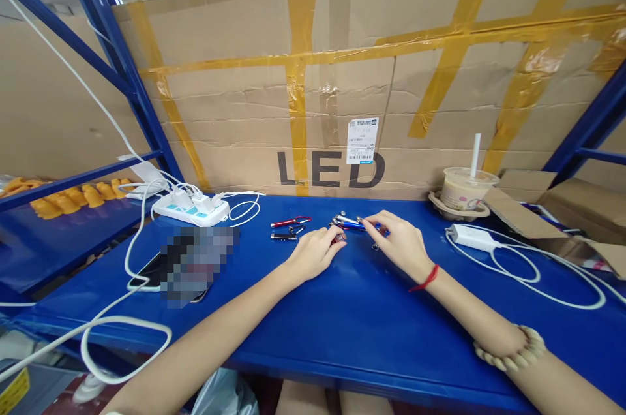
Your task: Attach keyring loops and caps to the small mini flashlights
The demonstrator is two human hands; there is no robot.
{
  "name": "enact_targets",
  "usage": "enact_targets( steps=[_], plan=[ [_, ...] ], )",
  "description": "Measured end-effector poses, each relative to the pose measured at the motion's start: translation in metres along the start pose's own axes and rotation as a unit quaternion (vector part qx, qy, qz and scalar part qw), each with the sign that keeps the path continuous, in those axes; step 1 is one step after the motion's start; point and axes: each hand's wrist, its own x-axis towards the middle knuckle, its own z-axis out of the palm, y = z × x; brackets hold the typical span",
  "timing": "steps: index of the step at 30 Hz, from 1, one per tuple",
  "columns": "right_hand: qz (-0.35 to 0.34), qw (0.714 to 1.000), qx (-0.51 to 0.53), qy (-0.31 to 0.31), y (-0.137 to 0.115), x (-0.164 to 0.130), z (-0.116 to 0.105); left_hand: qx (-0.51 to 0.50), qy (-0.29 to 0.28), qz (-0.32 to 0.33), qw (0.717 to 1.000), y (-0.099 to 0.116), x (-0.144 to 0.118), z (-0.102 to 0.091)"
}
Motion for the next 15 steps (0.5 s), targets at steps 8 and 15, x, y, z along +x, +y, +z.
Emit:
enact_targets(
  steps=[8,15],
  plan=[
    [0.056,0.99,-0.083,-0.101,0.018,0.001,0.005,0.005,0.003,0.009,1.0,-0.001,-0.003,-0.003],
    [0.057,0.987,0.016,-0.149,0.017,-0.001,0.01,0.03,-0.024,0.009,0.999,-0.001,-0.004,-0.003]
  ],
)
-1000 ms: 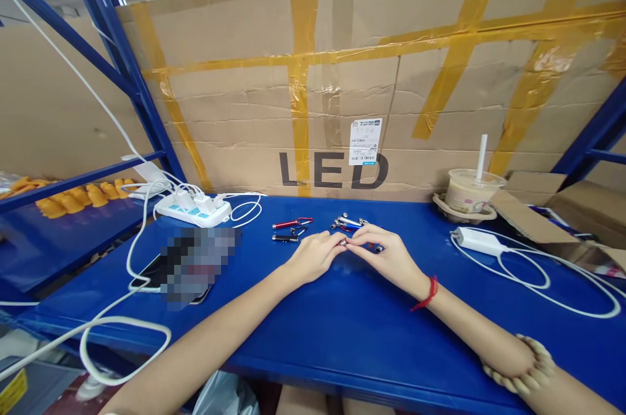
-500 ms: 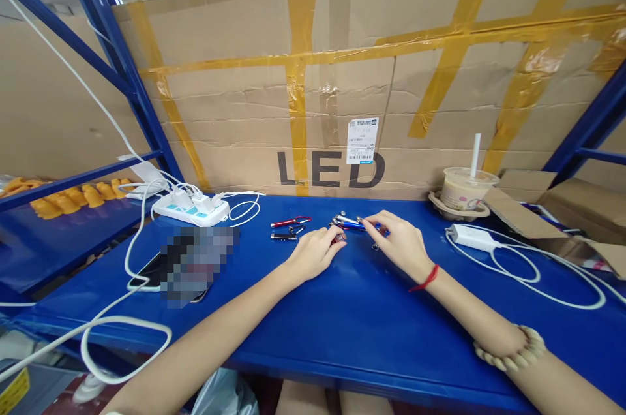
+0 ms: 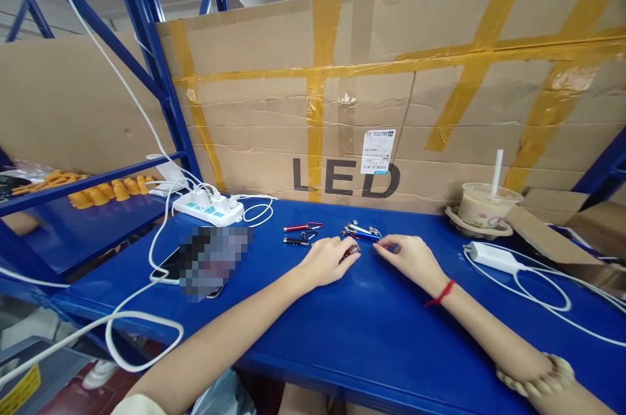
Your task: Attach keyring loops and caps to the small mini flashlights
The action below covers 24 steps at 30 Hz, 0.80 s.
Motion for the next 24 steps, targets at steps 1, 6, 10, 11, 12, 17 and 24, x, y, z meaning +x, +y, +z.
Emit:
enact_targets(
  steps=[1,6,10,11,12,17,24],
  plan=[
    [-0.011,1.0,0.016,-0.005,0.001,0.0,0.001,0.001,-0.001,0.0,1.0,0.0,0.0,0.0],
    [-0.065,0.995,0.07,0.002,0.007,0.001,0.009,0.007,-0.001,-0.003,1.0,0.001,0.0,-0.001],
    [-0.081,0.993,0.085,0.007,0.009,0.001,0.014,0.011,-0.003,-0.005,1.0,0.002,-0.001,-0.002],
    [-0.082,0.993,0.088,0.007,0.01,0.001,0.015,0.011,-0.002,-0.005,1.0,0.002,-0.001,-0.002],
    [-0.082,0.992,0.092,0.008,0.01,0.001,0.016,0.012,-0.001,-0.006,1.0,0.002,-0.001,-0.001],
    [-0.082,0.991,0.105,0.015,0.011,0.002,0.017,0.017,0.006,-0.007,1.0,0.001,-0.002,-0.001],
    [-0.101,0.987,0.126,-0.002,0.009,0.002,0.017,0.021,0.007,-0.008,1.0,0.0,-0.002,-0.001]
  ],
)
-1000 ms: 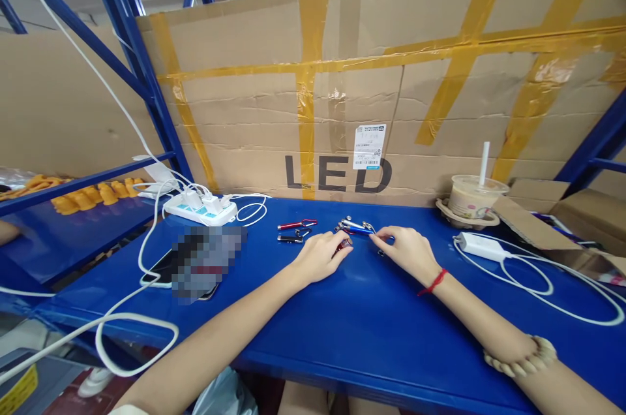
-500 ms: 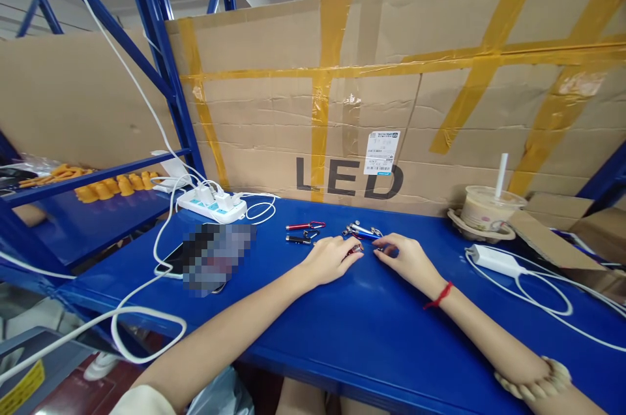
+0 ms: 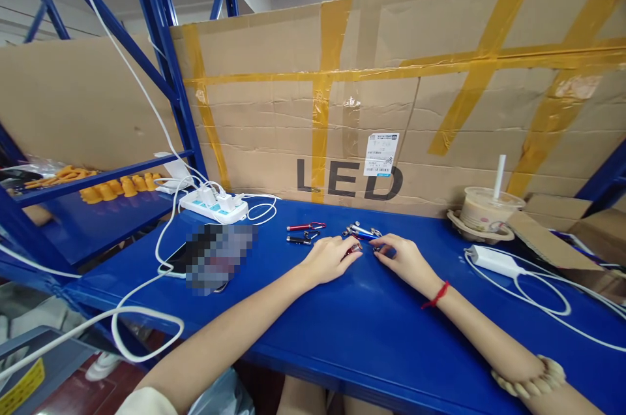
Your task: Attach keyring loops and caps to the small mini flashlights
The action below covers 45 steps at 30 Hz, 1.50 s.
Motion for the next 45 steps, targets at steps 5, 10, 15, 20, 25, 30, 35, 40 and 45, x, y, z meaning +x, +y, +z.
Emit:
enact_targets(
  steps=[5,10,15,20,25,30,35,40,45],
  plan=[
    [0.0,1.0,-0.008,-0.002,0.002,0.0,0.002,-0.001,-0.003,-0.003,1.0,0.0,0.0,0.0],
    [-0.007,0.999,-0.036,-0.001,0.005,0.0,0.002,0.005,-0.007,-0.005,1.0,0.001,0.0,-0.002],
    [-0.006,0.999,-0.05,0.009,0.008,0.0,0.001,0.007,-0.013,-0.008,1.0,0.0,0.0,-0.002],
    [0.011,0.996,-0.084,0.003,0.007,0.0,-0.001,0.004,-0.007,-0.015,1.0,-0.003,0.0,-0.002],
    [0.02,0.993,-0.115,-0.015,0.002,-0.001,-0.002,-0.002,-0.001,-0.016,1.0,-0.006,0.0,-0.002],
    [0.059,0.988,-0.136,-0.036,-0.004,-0.002,-0.004,-0.013,0.0,-0.047,0.999,-0.01,-0.001,-0.002],
    [0.09,0.986,-0.133,-0.053,-0.008,-0.002,-0.007,-0.01,-0.001,-0.053,0.999,-0.01,-0.003,-0.002],
    [0.09,0.989,-0.109,-0.043,-0.005,-0.002,-0.005,-0.004,-0.001,-0.054,0.999,-0.007,-0.003,-0.004],
    [0.075,0.994,-0.08,-0.028,-0.005,-0.002,-0.004,0.005,-0.009,-0.061,0.998,-0.005,-0.003,-0.008]
  ],
)
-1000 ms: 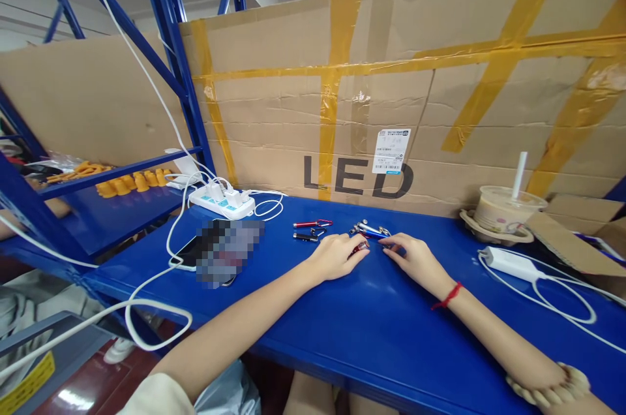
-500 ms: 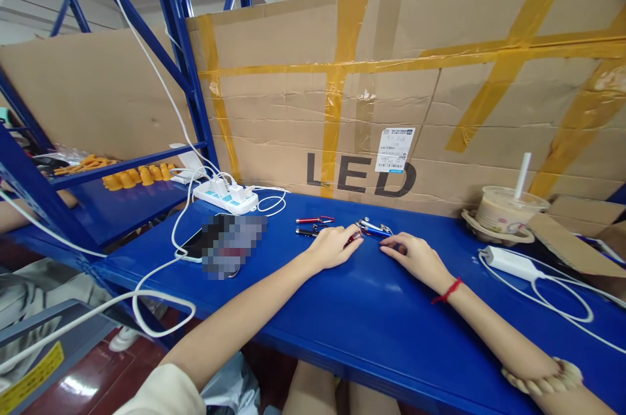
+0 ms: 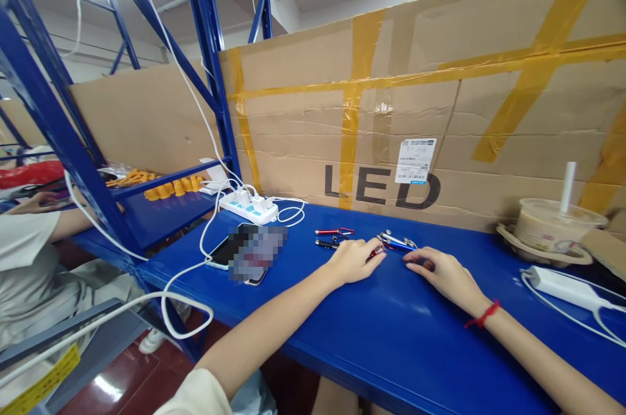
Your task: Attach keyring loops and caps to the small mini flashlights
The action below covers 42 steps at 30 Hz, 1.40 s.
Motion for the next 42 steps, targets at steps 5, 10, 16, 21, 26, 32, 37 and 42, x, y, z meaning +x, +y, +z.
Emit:
enact_targets(
  steps=[5,10,16,21,26,32,37,42],
  plan=[
    [0.002,1.0,0.0,0.007,0.002,0.001,0.001,0.015,-0.015,-0.004,1.0,0.002,-0.001,-0.003],
    [-0.011,1.0,-0.011,0.007,0.005,0.002,0.003,0.028,-0.014,-0.002,1.0,0.001,-0.002,-0.003],
    [0.007,1.0,-0.015,0.011,0.007,0.002,0.007,0.01,-0.014,0.011,1.0,-0.001,-0.002,0.0],
    [0.006,1.0,-0.029,0.007,-0.001,0.001,0.005,0.011,-0.009,0.02,1.0,-0.003,-0.002,0.003],
    [0.031,0.999,-0.022,0.002,-0.009,0.001,-0.002,0.001,-0.006,0.032,0.999,-0.003,0.001,0.004],
    [0.067,0.997,0.013,0.028,-0.009,0.0,-0.004,0.009,-0.006,0.047,0.999,0.003,0.002,0.004],
    [0.044,0.99,0.105,0.08,-0.014,0.001,-0.003,0.012,-0.005,0.058,0.998,0.003,0.003,0.004],
    [0.029,0.968,0.227,0.105,-0.024,0.002,0.0,-0.004,0.052,0.091,0.994,-0.001,0.006,0.007]
  ],
)
